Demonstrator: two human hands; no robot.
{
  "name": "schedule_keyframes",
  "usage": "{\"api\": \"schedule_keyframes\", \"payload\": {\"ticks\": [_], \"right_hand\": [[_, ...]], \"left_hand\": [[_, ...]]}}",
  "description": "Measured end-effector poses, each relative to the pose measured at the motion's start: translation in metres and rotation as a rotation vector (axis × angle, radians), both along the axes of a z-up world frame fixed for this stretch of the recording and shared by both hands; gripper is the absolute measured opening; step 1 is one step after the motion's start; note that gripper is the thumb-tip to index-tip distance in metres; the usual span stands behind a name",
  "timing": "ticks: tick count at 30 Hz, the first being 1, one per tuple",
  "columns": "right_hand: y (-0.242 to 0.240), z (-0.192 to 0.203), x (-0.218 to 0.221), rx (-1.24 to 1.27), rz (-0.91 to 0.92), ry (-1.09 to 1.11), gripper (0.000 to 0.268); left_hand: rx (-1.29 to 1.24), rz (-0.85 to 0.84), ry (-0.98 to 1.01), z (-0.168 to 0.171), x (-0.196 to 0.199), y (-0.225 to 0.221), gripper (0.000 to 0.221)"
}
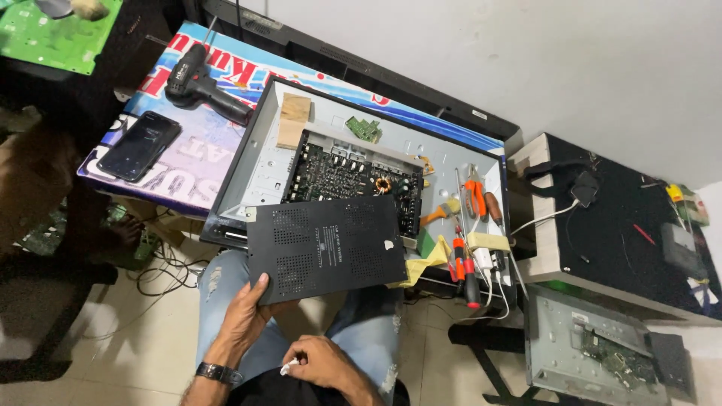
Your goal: Removing and repositioning the internal metal shield of a flat-screen television to access and inspect the main circuit board.
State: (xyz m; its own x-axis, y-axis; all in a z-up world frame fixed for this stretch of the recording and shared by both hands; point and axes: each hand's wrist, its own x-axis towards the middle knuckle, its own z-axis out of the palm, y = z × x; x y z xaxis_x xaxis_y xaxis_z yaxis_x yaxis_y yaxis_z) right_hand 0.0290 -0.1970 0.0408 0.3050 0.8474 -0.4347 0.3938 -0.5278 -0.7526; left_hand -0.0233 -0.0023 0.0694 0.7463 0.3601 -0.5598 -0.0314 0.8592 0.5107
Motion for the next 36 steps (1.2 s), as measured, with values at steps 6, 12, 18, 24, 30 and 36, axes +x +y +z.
{"api": "schedule_keyframes", "payload": {"ticks": [6,12,18,24,30,36], "right_hand": [[0.003,0.000,-0.004,-0.079,-0.216,0.138,0.006],[0.007,0.015,0.002,-0.169,-0.456,0.356,0.007],[0.004,-0.001,0.006,-0.172,-0.438,0.323,0.003],[0.003,0.001,0.009,-0.198,-0.456,0.347,0.005],[0.005,-0.001,0.011,-0.194,-0.456,0.373,0.005],[0.005,0.005,0.012,-0.221,-0.458,0.366,0.003]], "left_hand": [[-0.057,0.129,-0.071,0.003,-0.007,-0.001,0.049],[0.012,0.245,-0.187,0.029,-0.007,0.017,0.055],[0.136,0.377,-0.273,0.052,-0.004,0.042,0.048],[0.141,0.529,-0.292,0.046,-0.002,0.059,0.036],[0.063,0.611,-0.324,0.023,0.004,0.069,0.017],[-0.145,0.764,-0.259,0.017,0.014,0.068,0.058]]}}
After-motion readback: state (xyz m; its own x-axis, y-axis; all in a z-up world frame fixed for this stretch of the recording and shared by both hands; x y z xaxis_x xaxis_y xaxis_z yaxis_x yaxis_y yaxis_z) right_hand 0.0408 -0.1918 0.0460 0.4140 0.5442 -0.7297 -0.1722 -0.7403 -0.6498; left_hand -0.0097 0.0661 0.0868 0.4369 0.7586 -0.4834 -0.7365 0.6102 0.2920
